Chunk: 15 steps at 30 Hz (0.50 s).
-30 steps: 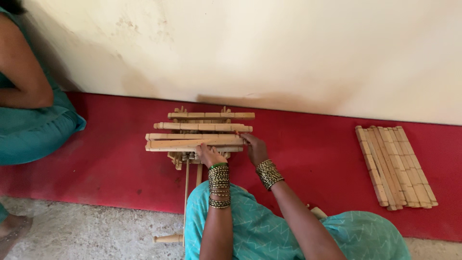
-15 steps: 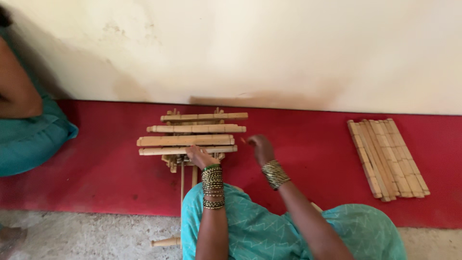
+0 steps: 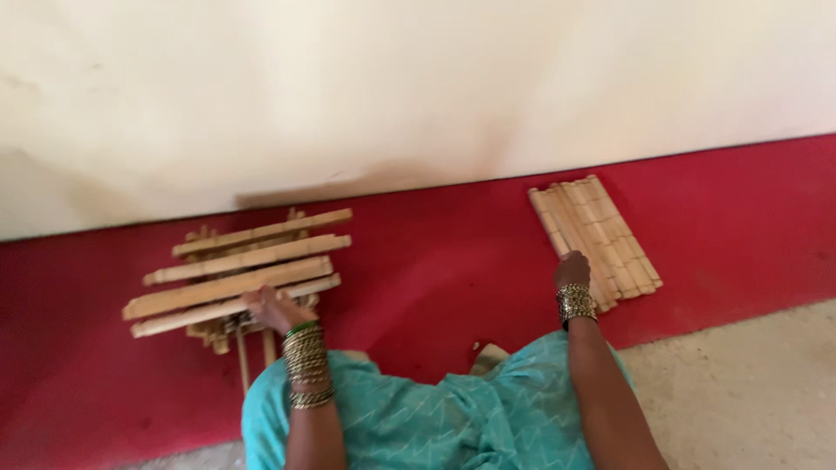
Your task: The person sits on a red mat and repeatedly picks up wooden sticks from a pile, rubs them together, and places them onto a wooden rack. The person continues this process, building a stack of sticks on the rack.
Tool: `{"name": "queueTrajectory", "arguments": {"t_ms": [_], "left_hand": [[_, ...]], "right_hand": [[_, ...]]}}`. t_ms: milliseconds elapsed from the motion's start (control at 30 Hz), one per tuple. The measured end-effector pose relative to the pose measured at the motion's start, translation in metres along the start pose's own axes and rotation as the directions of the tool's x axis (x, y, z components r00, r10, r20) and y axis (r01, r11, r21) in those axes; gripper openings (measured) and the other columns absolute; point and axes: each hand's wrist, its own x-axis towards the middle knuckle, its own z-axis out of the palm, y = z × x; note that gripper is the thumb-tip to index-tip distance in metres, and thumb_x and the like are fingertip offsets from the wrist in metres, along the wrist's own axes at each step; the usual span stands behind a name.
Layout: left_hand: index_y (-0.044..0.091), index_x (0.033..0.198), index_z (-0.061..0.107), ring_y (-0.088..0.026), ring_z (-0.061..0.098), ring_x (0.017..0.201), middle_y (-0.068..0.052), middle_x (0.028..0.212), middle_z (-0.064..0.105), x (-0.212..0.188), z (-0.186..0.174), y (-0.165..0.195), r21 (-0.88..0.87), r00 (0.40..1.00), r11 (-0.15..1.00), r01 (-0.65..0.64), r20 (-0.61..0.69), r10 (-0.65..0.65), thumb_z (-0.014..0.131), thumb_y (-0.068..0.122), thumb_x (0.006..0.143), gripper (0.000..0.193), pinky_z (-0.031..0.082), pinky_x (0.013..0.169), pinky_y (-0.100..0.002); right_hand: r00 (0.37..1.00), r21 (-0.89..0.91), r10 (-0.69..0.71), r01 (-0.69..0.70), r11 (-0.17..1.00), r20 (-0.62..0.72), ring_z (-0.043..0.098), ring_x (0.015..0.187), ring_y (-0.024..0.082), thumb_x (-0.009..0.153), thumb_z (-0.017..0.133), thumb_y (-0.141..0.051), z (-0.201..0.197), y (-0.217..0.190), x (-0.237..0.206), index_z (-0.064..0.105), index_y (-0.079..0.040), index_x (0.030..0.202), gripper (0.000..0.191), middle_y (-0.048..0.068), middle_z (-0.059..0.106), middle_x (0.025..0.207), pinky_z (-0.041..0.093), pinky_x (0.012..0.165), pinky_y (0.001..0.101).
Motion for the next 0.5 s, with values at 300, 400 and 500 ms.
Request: {"name": "queueTrajectory", "arguments": {"t_ms": [300, 400, 500], "left_hand": [[0.005, 0.163, 0.01, -0.034, 0.029, 0.156, -0.024, 0.168, 0.019, -0.007, 0.0, -0.01, 0.145, 1.0, 0.989, 0.006, 0.019, -0.009, 0.049, 0.017, 0.102, 0.073, 0.028, 0.127, -0.051], [0.004, 0.163, 0.007, -0.033, 0.026, 0.153, -0.024, 0.166, 0.015, -0.005, -0.001, -0.014, 0.176, 0.999, 0.984, -0.004, 0.035, -0.002, 0.051, 0.014, 0.101, 0.077, 0.029, 0.128, -0.051], [0.005, 0.164, 0.01, -0.033, 0.039, 0.147, -0.025, 0.158, 0.033, -0.004, -0.001, -0.016, 0.145, 0.999, 0.989, 0.04, 0.011, -0.042, 0.047, 0.026, 0.106, 0.071, 0.032, 0.125, -0.051]], "right_hand": [[0.917, -0.218, 0.367, -0.33, 0.919, 0.159, 0.067, 0.114, 0.04, 0.087, 0.079, -0.031, 0.001, 0.042, 0.024, 0.063, 0.007, 0.121, 0.053, 0.029, 0.065, 0.122, 0.056, 0.095, 0.0466], [0.904, -0.182, 0.33, -0.289, 0.94, 0.273, 0.072, 0.109, 0.038, 0.083, 0.083, -0.033, 0.0, 0.042, 0.026, 0.071, 0.003, 0.115, 0.05, 0.026, 0.071, 0.114, 0.058, 0.094, 0.0458], [0.869, -0.144, 0.32, -0.287, 0.947, 0.377, 0.074, 0.101, 0.035, 0.082, 0.085, -0.046, -0.004, 0.037, 0.025, 0.076, 0.005, 0.108, 0.058, 0.024, 0.074, 0.105, 0.06, 0.09, 0.0439]]}}
